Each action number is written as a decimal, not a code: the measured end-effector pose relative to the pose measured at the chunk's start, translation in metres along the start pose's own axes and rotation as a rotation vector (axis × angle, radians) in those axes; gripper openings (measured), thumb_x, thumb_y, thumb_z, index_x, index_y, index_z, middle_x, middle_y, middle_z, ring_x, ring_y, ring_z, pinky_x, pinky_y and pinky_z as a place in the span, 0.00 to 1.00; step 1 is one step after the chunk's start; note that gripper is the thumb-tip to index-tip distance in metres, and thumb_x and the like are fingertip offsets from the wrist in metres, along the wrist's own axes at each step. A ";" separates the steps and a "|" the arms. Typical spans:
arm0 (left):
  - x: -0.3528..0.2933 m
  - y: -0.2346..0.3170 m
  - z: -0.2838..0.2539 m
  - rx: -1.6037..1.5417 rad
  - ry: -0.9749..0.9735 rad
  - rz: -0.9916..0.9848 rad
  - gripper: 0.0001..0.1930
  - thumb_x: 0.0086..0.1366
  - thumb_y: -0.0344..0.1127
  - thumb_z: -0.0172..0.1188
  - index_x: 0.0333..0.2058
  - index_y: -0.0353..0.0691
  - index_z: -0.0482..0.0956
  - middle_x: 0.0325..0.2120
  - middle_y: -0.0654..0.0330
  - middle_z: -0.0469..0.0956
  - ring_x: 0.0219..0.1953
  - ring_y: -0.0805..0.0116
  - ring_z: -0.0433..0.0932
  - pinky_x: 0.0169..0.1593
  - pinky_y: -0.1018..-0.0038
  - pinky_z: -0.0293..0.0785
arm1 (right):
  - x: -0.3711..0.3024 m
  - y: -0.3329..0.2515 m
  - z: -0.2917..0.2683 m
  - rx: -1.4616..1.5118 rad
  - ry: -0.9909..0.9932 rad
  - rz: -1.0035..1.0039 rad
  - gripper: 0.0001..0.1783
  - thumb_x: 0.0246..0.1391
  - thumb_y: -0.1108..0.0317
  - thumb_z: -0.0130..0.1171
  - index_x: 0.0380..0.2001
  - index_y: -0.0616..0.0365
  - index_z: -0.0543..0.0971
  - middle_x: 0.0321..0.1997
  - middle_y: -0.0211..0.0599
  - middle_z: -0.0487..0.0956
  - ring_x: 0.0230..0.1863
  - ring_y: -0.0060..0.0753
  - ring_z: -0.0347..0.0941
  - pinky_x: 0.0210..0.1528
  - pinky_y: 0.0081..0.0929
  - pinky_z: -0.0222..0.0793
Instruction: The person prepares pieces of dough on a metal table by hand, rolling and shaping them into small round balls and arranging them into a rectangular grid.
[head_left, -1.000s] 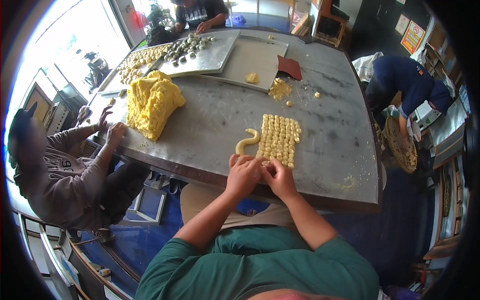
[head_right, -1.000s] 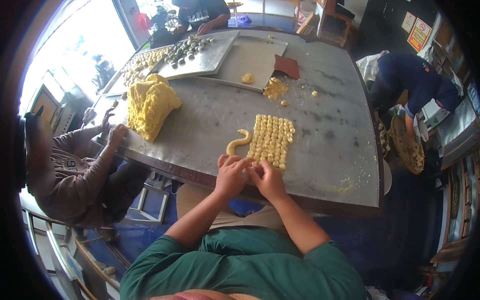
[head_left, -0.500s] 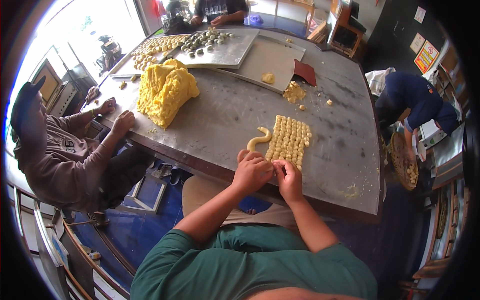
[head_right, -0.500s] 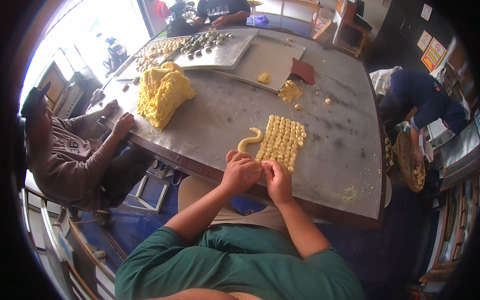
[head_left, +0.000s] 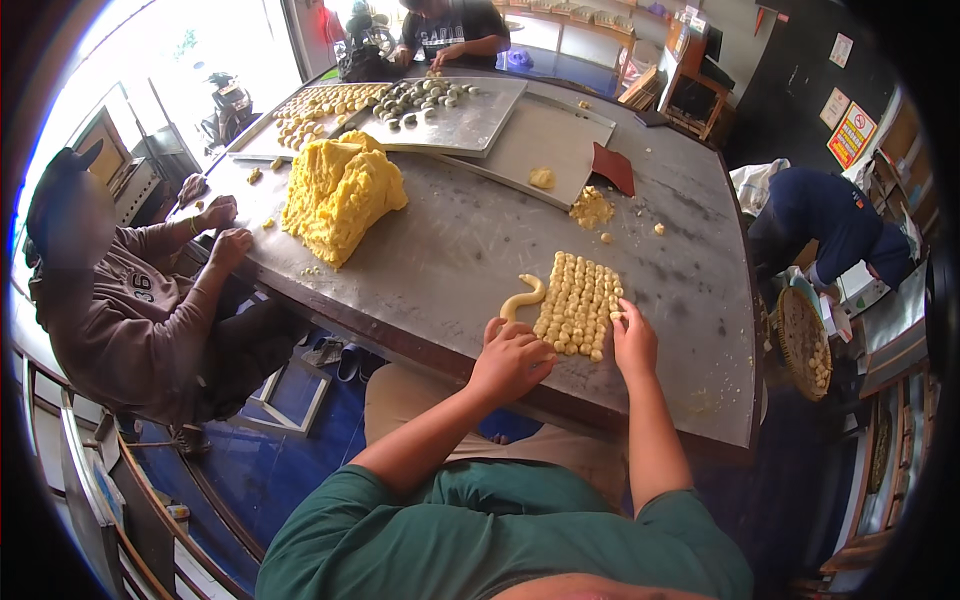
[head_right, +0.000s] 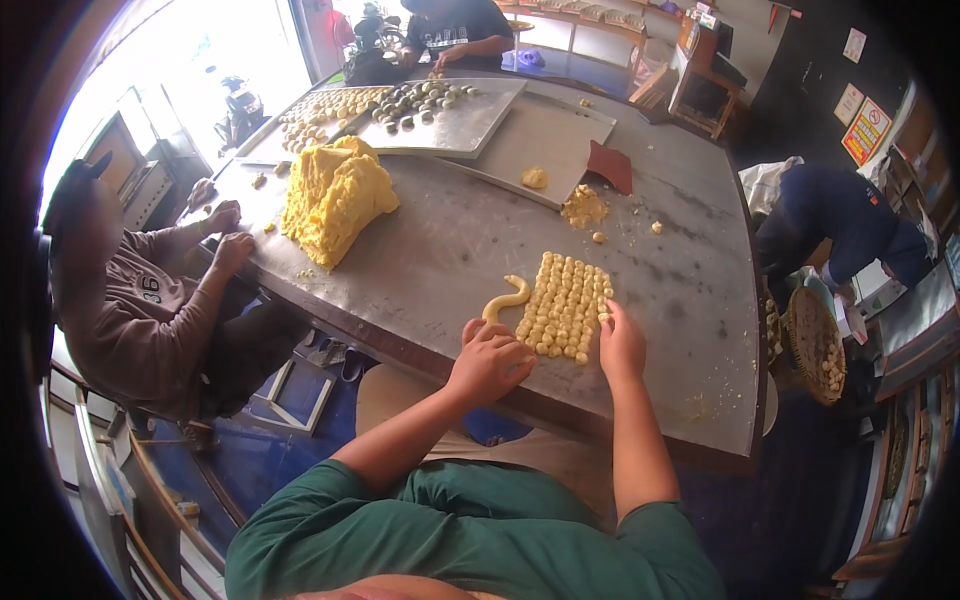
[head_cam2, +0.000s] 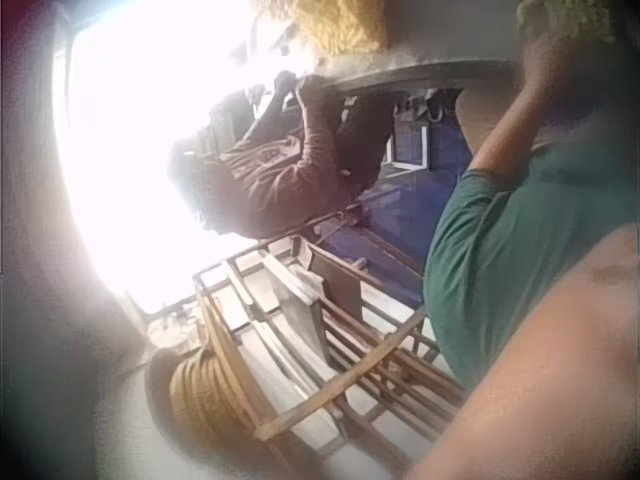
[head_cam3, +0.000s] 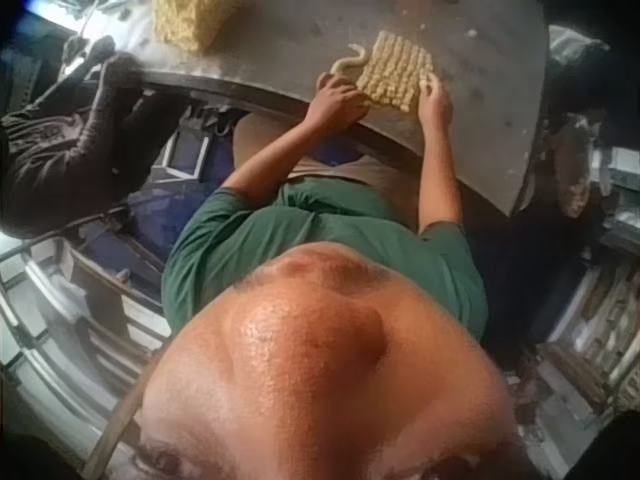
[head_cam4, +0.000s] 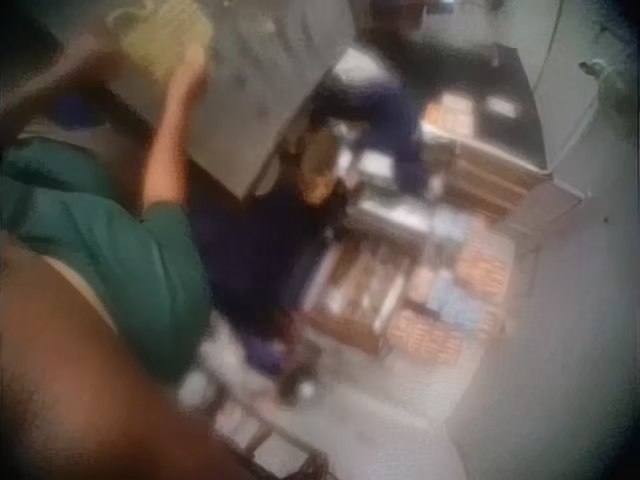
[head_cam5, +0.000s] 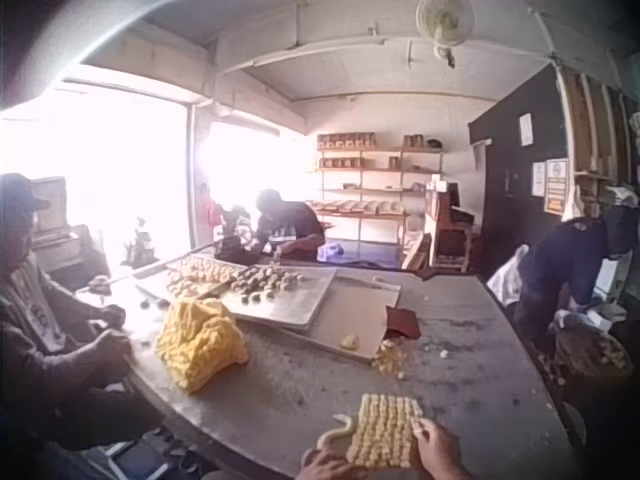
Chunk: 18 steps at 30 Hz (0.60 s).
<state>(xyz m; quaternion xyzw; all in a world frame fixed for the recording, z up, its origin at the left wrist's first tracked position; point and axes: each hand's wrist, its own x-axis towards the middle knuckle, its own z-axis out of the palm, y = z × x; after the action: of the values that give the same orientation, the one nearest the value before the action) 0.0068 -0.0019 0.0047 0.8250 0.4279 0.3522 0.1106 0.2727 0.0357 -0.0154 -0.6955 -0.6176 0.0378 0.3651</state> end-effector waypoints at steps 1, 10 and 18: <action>-0.001 0.001 -0.002 -0.019 -0.008 -0.005 0.08 0.64 0.45 0.67 0.37 0.51 0.87 0.36 0.66 0.85 0.55 0.64 0.77 0.69 0.51 0.56 | -0.003 -0.004 0.002 0.005 0.000 0.056 0.13 0.60 0.69 0.64 0.48 0.51 0.83 0.43 0.44 0.84 0.47 0.51 0.80 0.47 0.46 0.76; -0.004 -0.002 -0.002 -0.004 0.001 -0.018 0.11 0.66 0.46 0.67 0.43 0.52 0.86 0.38 0.65 0.84 0.54 0.64 0.77 0.67 0.55 0.59 | -0.019 -0.027 -0.012 -0.126 0.131 -0.318 0.12 0.61 0.64 0.65 0.46 0.55 0.83 0.37 0.42 0.84 0.40 0.46 0.81 0.43 0.40 0.77; 0.000 0.004 -0.002 0.004 -0.014 -0.133 0.17 0.65 0.44 0.66 0.52 0.53 0.83 0.38 0.65 0.85 0.52 0.66 0.79 0.68 0.57 0.59 | -0.069 -0.082 0.018 0.526 -0.347 0.020 0.12 0.64 0.61 0.68 0.39 0.59 0.81 0.29 0.37 0.85 0.31 0.31 0.83 0.36 0.31 0.77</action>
<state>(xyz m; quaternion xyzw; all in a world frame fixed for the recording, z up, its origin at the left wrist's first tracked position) 0.0086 -0.0046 0.0080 0.7975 0.4816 0.3376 0.1349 0.1790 -0.0197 -0.0109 -0.5663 -0.6329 0.3180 0.4214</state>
